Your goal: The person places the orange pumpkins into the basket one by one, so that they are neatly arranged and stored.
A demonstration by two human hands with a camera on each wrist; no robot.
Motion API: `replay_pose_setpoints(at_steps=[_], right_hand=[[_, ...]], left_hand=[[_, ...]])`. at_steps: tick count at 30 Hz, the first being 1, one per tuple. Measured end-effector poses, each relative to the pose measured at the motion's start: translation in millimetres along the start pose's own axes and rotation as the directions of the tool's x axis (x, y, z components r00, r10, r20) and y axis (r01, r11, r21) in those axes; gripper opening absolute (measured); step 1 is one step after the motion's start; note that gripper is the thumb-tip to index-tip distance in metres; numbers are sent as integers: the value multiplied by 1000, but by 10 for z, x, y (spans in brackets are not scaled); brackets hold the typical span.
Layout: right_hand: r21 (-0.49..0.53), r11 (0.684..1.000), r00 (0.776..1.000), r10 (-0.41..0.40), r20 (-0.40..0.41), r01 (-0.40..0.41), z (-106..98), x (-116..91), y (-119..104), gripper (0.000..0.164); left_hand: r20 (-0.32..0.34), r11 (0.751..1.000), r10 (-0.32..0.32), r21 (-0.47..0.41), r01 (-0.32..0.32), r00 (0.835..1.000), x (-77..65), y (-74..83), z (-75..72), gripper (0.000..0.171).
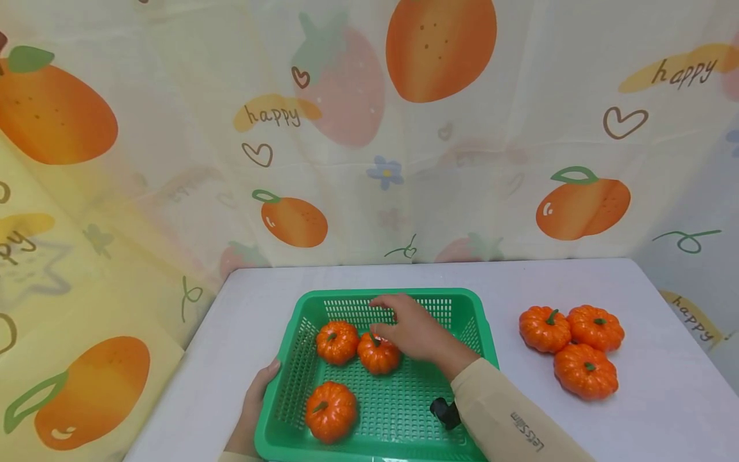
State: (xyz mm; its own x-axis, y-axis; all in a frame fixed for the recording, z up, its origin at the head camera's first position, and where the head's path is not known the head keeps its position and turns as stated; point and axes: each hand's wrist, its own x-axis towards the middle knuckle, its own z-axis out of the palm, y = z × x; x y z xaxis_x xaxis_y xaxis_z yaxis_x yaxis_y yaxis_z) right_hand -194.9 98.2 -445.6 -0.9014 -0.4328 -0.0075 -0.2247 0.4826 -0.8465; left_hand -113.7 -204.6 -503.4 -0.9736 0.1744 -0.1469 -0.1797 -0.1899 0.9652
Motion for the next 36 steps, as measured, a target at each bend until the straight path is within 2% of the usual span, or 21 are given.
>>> replay_pose_setpoints(at_steps=[2, 3, 5, 8, 11, 19, 24, 30, 36], right_hand=[[16, 1000, 1000, -9, -17, 10, -15, -10, 0, 45], [20, 1000, 1000, -15, -27, 15, -25, -17, -1, 45], [31, 999, 998, -29, -52, 30, -46, -32, -2, 44], [52, 996, 994, -61, -88, 66, -82, -62, -10, 42], [79, 993, 989, -82, -123, 92, -121, -104, -17, 43], [130, 986, 971, -73, -229, 105, -229, -248, -38, 44], [143, 981, 954, -82, -287, 127, -308, -353, -51, 43], [184, 978, 944, -33, -328, 98, -436, -501, 4, 43], [231, 970, 924, 20, -382, 75, -518, -623, 118, 42]], left_hand=[[75, 1000, -7, 21, 5, 997, 73, -190, -243, 81], [104, 1000, -1, 20, -1, 995, 102, -251, -309, 80], [108, 1000, 0, 15, -2, 994, 139, -318, -351, 79], [60, 1000, -14, -10, 15, 998, 147, -324, -324, 80], [42, 999, -25, -33, 26, 999, 117, -269, -277, 80], [93, 996, -51, -74, 58, 994, 63, -245, -297, 75], [78, 998, -32, -56, 36, 996, 87, -286, -319, 77], [83, 995, -66, -70, 72, 994, 53, -237, -292, 74], [85, 992, -89, -81, 96, 992, 38, -213, -268, 74]])
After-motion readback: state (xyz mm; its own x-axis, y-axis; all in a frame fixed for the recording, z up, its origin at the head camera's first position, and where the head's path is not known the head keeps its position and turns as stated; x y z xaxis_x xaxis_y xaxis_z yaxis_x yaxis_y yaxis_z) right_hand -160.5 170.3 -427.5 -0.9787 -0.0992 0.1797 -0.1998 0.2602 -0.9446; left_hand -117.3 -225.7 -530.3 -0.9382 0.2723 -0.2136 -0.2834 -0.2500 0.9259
